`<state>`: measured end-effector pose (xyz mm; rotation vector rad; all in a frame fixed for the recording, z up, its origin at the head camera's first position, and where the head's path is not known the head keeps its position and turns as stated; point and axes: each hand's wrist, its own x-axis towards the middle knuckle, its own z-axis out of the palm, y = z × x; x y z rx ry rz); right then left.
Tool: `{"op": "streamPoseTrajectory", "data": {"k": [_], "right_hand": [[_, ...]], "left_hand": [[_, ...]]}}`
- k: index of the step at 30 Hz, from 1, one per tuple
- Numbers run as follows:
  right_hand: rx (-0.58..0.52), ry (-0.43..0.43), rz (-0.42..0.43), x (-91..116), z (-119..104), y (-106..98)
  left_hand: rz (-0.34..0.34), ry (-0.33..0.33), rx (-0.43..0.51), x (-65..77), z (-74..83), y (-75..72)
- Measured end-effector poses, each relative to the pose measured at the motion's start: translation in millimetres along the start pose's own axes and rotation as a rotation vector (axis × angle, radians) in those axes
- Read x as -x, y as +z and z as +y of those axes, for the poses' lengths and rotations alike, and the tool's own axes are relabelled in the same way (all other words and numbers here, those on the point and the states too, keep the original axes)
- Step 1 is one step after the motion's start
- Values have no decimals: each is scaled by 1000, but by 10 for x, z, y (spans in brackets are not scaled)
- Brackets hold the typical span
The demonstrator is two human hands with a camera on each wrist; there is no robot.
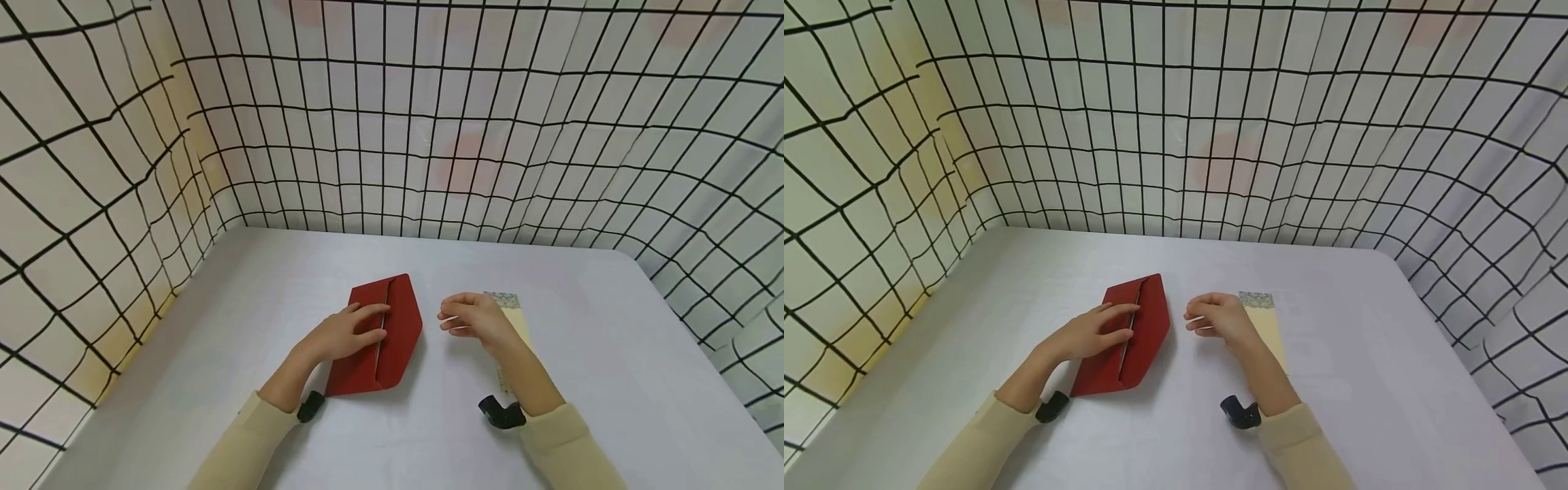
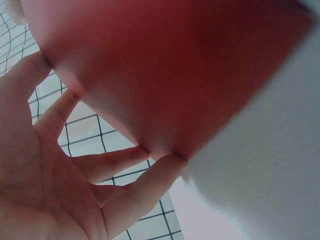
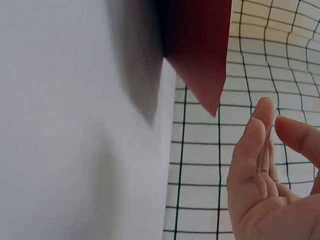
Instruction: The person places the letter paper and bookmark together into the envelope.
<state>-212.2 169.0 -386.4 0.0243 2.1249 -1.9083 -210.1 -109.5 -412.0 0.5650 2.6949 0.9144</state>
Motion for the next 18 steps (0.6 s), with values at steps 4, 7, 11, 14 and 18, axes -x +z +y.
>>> {"op": "streamPoseTrajectory", "data": {"k": [4, 7, 11, 14, 18], "right_hand": [[30, 11, 32, 23, 27, -176], [52, 12, 45, 49, 51, -294], [58, 20, 58, 95, 85, -424], [61, 31, 68, 130, 115, -520], [80, 43, 83, 162, 154, -660]], "left_hand": [[-2, 10, 6, 5, -4, 0], [-4, 8, 12, 12, -6, -5], [-6, 4, 15, 20, -7, -13], [-9, 7, 12, 16, -11, -12], [-10, 8, 10, 5, -15, -7]]}}
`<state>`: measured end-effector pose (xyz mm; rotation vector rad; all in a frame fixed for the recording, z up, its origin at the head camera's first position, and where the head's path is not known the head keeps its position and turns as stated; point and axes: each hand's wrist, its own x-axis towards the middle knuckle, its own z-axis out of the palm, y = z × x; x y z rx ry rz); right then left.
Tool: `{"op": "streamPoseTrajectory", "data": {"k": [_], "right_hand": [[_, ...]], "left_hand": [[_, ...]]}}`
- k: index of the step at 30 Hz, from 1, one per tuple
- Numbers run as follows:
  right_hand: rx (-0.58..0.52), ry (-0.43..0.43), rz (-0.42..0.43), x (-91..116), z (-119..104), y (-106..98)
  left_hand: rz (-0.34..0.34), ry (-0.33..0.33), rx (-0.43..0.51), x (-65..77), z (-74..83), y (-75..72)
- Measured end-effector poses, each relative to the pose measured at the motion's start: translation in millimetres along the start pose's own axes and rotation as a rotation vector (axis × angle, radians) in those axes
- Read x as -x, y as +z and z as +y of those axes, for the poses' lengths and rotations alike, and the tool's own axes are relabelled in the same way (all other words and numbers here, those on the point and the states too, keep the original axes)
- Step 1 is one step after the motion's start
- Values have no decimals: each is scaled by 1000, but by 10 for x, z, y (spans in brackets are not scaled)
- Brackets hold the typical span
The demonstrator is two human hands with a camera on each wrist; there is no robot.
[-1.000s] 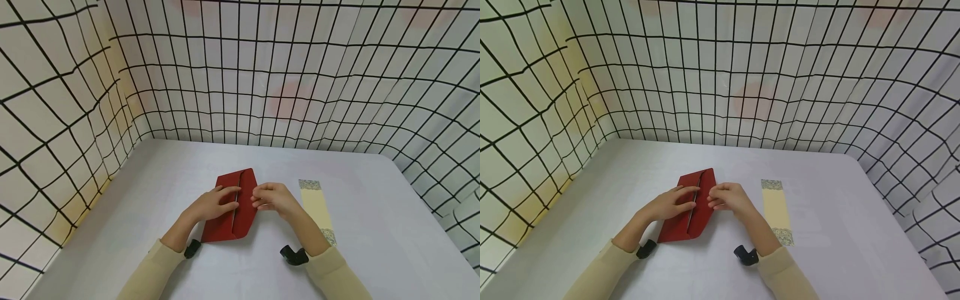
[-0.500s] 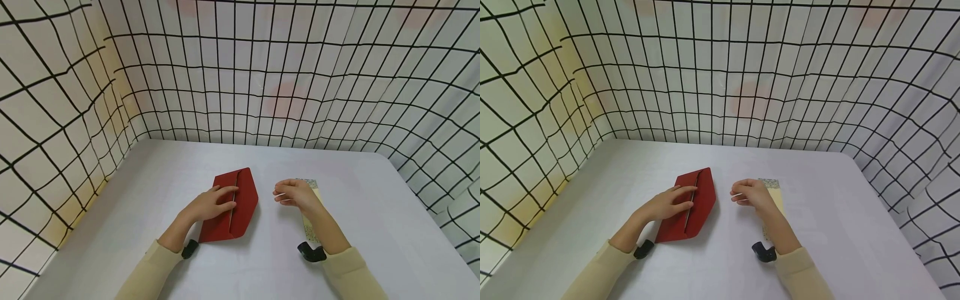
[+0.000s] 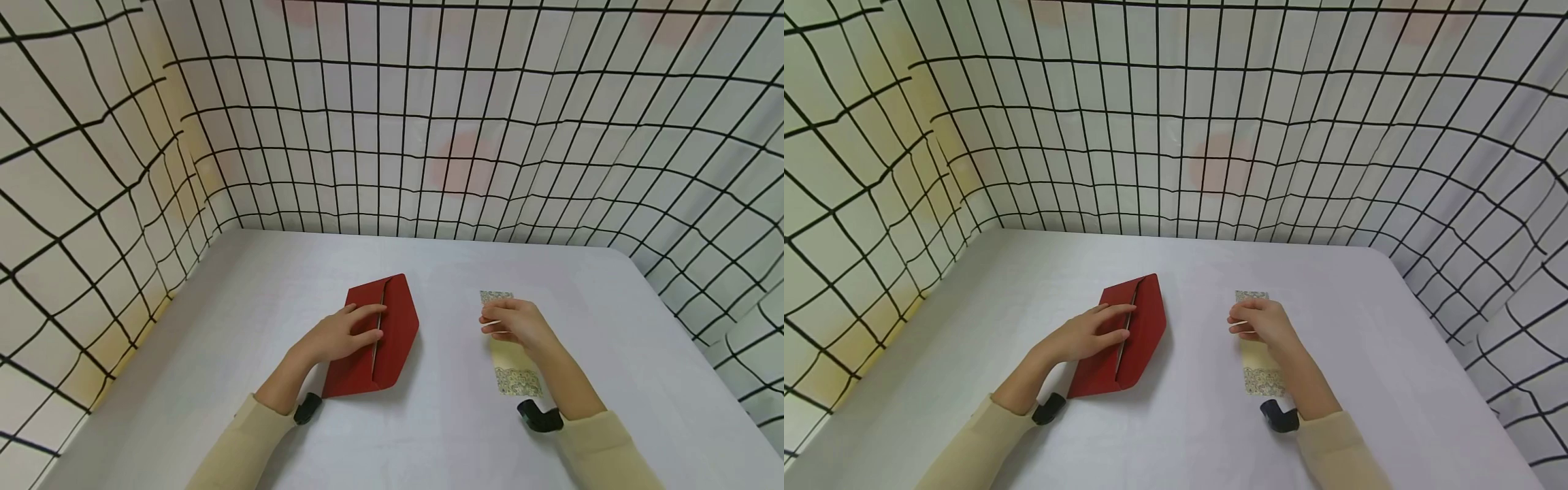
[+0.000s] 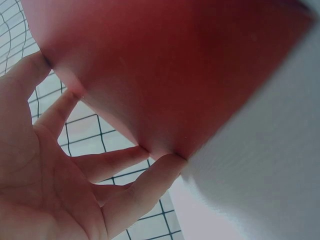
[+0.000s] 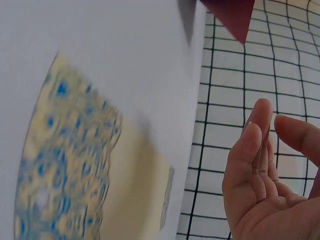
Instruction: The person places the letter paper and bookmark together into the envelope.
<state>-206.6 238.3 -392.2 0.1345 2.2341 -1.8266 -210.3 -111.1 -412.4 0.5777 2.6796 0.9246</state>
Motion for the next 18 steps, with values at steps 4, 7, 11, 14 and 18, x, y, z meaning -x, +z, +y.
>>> {"op": "streamPoseTrajectory", "data": {"k": [4, 7, 11, 14, 18], "right_hand": [[31, 16, 15, 4, 43, -133], [56, 29, 24, 9, 75, -223], [99, 48, 37, 6, 121, -326], [130, 61, 46, -15, 163, -397], [135, 87, 64, -54, 224, -482]], "left_hand": [[0, 2, 8, 2, 7, -6], [-1, 2, 9, 6, 15, -10], [-3, 5, 12, 12, 25, -13], [-2, 9, 15, 16, 32, -14], [-1, 8, 15, 18, 34, -17]]}}
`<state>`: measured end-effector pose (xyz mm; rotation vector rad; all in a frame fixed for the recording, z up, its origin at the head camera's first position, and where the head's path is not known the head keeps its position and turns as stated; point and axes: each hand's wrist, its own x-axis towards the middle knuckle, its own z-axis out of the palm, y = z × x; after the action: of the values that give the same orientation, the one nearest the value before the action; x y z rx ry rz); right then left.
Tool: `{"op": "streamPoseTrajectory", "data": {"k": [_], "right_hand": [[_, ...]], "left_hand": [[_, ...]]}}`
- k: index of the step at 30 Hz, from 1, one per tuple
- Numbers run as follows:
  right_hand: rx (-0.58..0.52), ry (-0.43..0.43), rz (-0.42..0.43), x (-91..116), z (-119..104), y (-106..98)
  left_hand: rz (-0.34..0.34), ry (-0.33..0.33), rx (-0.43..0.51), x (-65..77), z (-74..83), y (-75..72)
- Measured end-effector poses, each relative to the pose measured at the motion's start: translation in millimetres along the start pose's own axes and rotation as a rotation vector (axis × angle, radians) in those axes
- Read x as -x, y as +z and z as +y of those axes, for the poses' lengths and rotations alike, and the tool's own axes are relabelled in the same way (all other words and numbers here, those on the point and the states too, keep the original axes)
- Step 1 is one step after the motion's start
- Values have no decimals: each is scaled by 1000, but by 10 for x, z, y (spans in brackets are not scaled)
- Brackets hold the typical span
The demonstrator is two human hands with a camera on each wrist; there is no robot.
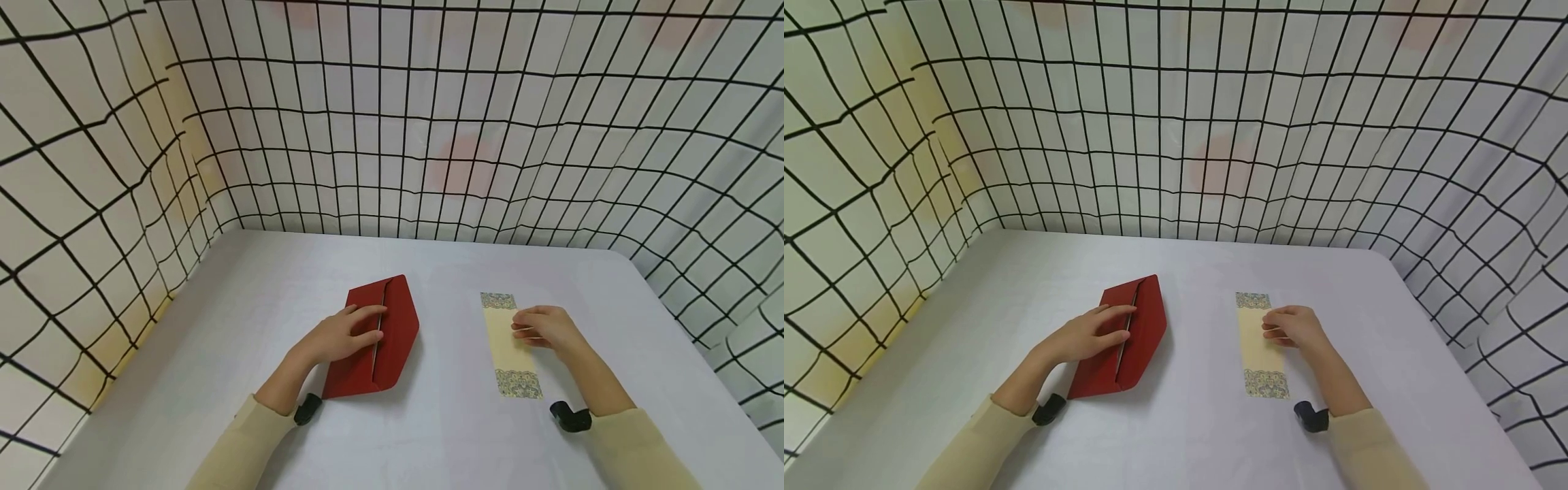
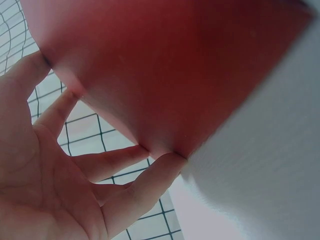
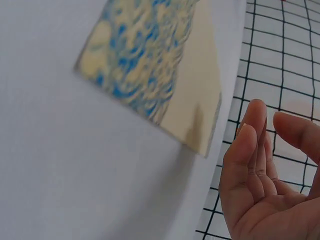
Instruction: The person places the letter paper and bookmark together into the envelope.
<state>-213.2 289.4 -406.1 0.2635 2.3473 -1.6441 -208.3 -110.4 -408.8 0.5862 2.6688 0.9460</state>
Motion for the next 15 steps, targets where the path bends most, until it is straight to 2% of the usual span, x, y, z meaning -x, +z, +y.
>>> {"op": "streamPoseTrajectory", "data": {"k": [8, 15], "right_hand": [[26, 55, 31, -76, 115, -104], [136, 70, 79, -127, 182, -150]], "left_hand": [[3, 0, 3, 1, -8, -1], [3, -3, 5, -2, -7, 2]]}}
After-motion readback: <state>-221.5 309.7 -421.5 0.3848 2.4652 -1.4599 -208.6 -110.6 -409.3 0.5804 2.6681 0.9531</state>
